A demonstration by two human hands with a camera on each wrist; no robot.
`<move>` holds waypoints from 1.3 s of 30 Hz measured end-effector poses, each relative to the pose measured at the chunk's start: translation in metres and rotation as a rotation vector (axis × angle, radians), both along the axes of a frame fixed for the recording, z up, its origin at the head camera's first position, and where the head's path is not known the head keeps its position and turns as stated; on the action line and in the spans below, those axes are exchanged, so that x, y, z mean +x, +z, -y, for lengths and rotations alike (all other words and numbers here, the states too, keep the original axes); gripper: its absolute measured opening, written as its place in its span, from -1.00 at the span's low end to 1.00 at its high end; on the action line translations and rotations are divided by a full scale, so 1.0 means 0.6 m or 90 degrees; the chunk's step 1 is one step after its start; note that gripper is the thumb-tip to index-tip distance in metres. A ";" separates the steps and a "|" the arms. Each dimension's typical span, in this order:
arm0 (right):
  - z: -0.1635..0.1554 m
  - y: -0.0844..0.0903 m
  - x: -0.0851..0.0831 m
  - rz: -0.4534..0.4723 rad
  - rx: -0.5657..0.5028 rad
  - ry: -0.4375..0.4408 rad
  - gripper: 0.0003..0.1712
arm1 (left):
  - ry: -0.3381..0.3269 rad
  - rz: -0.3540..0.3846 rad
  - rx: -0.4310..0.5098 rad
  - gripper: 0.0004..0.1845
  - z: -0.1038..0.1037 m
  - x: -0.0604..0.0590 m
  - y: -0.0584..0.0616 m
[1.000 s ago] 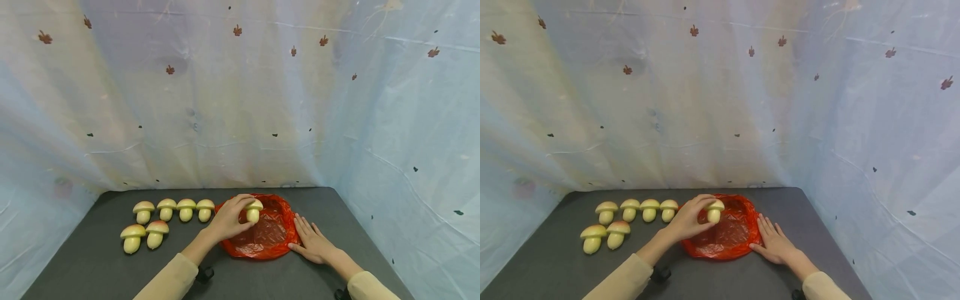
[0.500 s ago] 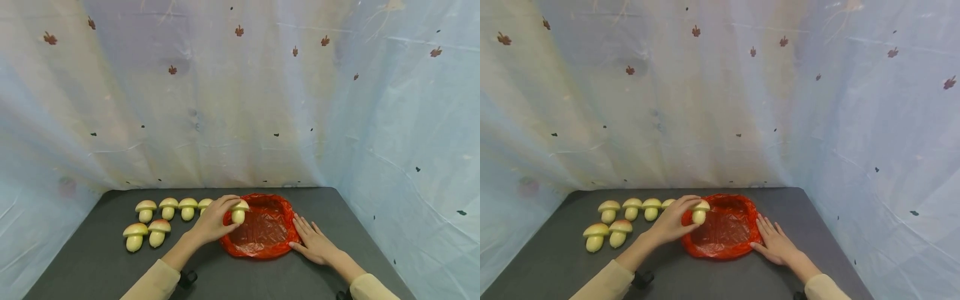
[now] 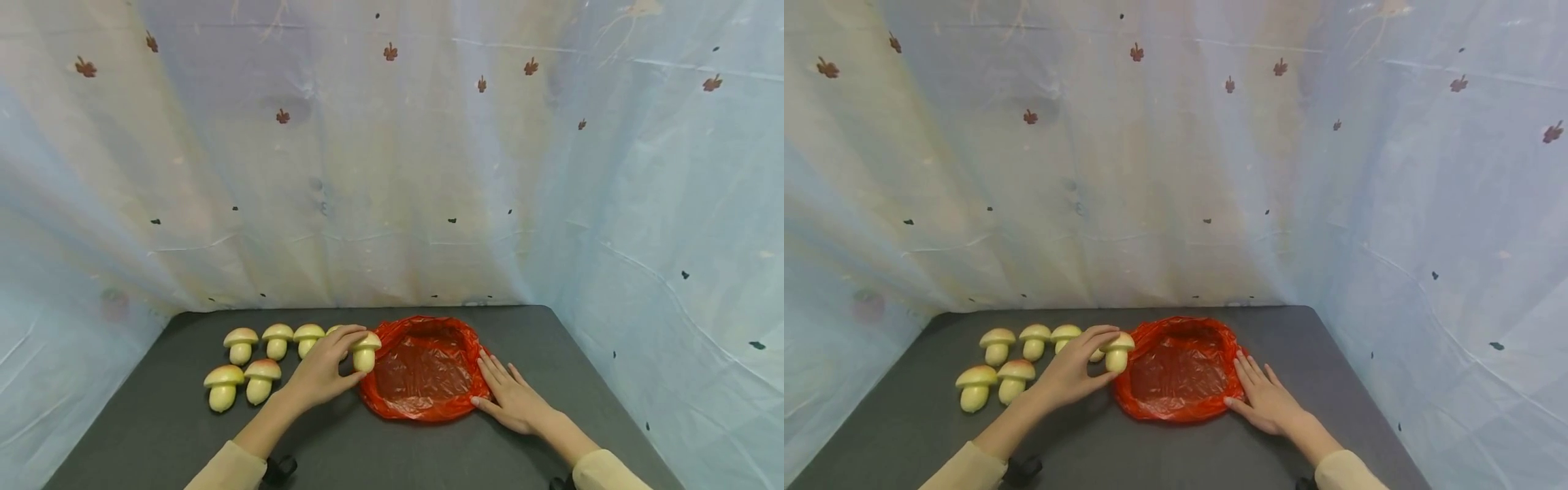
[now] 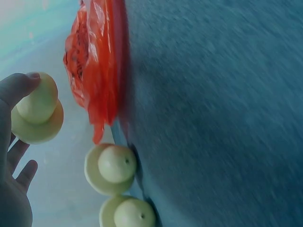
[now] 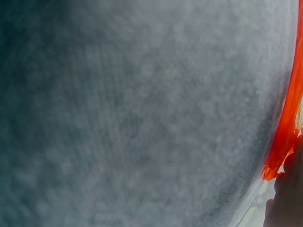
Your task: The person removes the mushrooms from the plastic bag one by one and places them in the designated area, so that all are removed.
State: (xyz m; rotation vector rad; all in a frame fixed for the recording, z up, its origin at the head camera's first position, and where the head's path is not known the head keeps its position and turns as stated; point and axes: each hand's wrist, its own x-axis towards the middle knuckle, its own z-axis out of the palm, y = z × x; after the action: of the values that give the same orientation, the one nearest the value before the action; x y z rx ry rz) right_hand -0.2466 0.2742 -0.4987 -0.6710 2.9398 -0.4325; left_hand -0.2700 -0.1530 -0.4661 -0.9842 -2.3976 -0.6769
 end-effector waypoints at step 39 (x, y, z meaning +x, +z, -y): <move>-0.007 -0.014 -0.004 -0.004 -0.011 0.006 0.06 | 0.144 0.003 -0.134 -0.17 0.148 0.042 -0.017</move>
State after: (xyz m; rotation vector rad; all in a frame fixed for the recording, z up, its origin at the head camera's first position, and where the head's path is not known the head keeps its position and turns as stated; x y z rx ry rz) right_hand -0.2493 0.2783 -0.5071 -0.6894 2.9405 -0.4563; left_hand -0.2448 -0.2416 -0.4761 -0.7729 -2.5723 -0.3516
